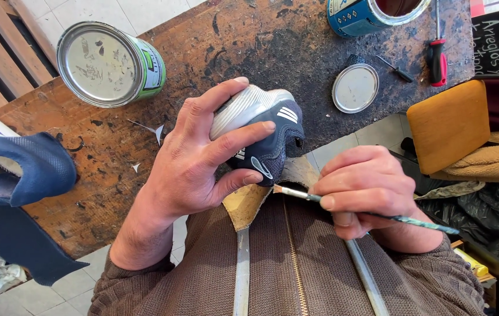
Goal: Fitting a fabric insert into the heel of a sneaker and applying a liquid coating to the edges using a brush.
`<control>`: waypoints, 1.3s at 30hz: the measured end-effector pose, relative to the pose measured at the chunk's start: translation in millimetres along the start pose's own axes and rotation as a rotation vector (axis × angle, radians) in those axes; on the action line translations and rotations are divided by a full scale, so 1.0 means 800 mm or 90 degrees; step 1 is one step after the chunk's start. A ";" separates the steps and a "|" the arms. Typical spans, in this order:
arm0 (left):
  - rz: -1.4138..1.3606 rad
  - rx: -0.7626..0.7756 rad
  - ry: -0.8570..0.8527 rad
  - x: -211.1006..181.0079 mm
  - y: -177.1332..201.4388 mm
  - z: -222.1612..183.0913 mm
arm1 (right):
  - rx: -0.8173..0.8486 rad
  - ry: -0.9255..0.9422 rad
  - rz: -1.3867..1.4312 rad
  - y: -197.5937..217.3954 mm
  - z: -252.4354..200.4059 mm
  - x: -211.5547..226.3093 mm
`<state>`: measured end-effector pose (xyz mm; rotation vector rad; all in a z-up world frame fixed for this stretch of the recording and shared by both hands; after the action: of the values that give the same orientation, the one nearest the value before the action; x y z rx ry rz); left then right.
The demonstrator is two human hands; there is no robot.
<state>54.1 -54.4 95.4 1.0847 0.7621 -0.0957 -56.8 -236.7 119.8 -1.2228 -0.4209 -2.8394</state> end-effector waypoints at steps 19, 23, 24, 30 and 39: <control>0.010 -0.038 0.028 0.007 0.004 0.002 | -0.164 -0.061 0.049 0.022 -0.025 -0.001; -0.018 -0.094 0.076 0.019 0.003 0.000 | -0.338 -0.086 0.063 0.059 -0.056 -0.007; -0.017 -0.095 0.076 0.022 -0.002 0.001 | -0.337 -0.085 0.064 0.059 -0.052 -0.004; 0.104 -0.274 0.021 0.023 -0.003 -0.003 | -0.490 -0.174 0.109 0.097 -0.092 -0.024; 0.043 -0.312 0.037 0.030 0.012 -0.002 | -0.574 -0.192 -0.022 0.137 -0.117 -0.016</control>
<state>75.2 -41.3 88.2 0.6468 0.7493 0.1736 -100.7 -367.4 75.2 -1.7413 0.9625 -2.9224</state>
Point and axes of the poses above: each hand's wrist, its own z-axis towards the middle knuckle, its own y-axis out of the back of the hand, x = y × z, the point moved 7 cm from there along z, towards the middle knuckle, and after that the axes turned 11 degrees about z, right-handed, at the moved point
